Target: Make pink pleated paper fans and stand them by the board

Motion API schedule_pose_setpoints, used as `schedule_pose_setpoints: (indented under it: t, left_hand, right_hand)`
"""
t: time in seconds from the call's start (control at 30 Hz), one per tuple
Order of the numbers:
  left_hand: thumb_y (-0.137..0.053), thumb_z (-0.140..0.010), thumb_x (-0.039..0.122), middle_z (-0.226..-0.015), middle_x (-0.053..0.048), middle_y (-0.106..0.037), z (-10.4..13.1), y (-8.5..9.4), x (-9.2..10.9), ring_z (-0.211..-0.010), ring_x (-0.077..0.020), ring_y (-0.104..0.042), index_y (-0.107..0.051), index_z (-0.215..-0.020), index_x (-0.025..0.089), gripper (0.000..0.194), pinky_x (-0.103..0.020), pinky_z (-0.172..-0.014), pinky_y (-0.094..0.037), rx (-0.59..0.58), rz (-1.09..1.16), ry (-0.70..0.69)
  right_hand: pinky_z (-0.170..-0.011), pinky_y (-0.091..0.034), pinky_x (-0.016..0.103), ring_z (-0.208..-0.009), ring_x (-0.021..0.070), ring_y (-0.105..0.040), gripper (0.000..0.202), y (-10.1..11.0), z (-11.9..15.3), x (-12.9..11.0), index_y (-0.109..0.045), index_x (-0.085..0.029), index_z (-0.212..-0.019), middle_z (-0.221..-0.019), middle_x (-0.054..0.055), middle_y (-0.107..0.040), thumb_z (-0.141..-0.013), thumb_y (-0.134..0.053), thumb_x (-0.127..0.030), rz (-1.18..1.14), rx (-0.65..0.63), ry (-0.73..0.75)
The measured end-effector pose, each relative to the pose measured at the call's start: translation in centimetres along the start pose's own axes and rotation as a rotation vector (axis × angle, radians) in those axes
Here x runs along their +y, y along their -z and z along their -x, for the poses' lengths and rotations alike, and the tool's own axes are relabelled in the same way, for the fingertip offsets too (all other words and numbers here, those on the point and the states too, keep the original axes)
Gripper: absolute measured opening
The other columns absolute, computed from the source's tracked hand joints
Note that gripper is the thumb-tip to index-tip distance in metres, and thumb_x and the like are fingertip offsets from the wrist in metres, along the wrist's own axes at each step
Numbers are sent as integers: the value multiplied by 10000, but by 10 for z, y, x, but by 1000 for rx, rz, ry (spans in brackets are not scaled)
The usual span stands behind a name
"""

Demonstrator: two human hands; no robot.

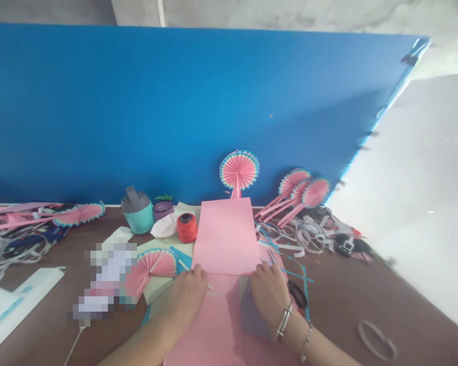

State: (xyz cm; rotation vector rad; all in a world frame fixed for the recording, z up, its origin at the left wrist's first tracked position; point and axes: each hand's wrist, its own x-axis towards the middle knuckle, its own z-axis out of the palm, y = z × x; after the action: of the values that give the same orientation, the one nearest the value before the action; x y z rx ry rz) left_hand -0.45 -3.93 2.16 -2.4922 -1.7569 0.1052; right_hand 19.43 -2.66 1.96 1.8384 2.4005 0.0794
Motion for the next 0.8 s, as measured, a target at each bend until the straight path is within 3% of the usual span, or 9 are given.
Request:
schedule_pose_setpoints:
  t: [0.2, 0.3, 0.53, 0.7, 0.8]
  left_hand:
    - [-408, -756, -64, -852, -81, -585, -8, -6, -4, -751, -236, -625, -572, -948, 163, 339, -324, -628, -468, -42, -85, -70]
    - [-409, -781, -38, -887, -87, -585, -12, -3, -4, -840, -246, -601, -578, -899, 156, 284, -345, -684, -470, -50, -59, -94]
    - [-432, -833, 17, -903, -75, -574, -13, -4, -9, -910, -242, -539, -585, -872, 151, 207, -353, -741, -460, 0, 38, -167]
    - [-407, -919, 112, -937, -54, -579, -16, -14, -9, -915, -213, -522, -586, -962, 178, 195, -342, -784, -445, 122, 177, -277]
    - [-398, -923, 103, -926, -51, -584, -18, -17, -7, -898, -204, -518, -598, -917, 179, 213, -338, -783, -440, 121, 230, -283]
  right_hand:
    - [-721, -272, 398, -768, 247, -571, 217, 1, -4, 8, -690, -148, -759, -731, 132, -662, -792, -513, -26, 15, 29, 85]
    - [-713, -259, 388, -793, 244, -554, 148, -1, -6, 13, -675, -151, -758, -782, 124, -652, -801, -549, -89, 16, 104, 116]
    - [-699, -248, 364, -818, 211, -472, 71, -14, -18, 12, -612, -170, -747, -781, 64, -602, -817, -609, -178, -15, 252, 418]
    - [-707, -247, 354, -824, 197, -444, 96, -19, -21, 14, -591, -164, -765, -807, 59, -591, -857, -567, -181, -48, 293, 458]
    - [-711, -252, 343, -841, 193, -440, 118, -16, -18, 15, -588, -166, -796, -851, 57, -593, -885, -515, -188, -101, 257, 440]
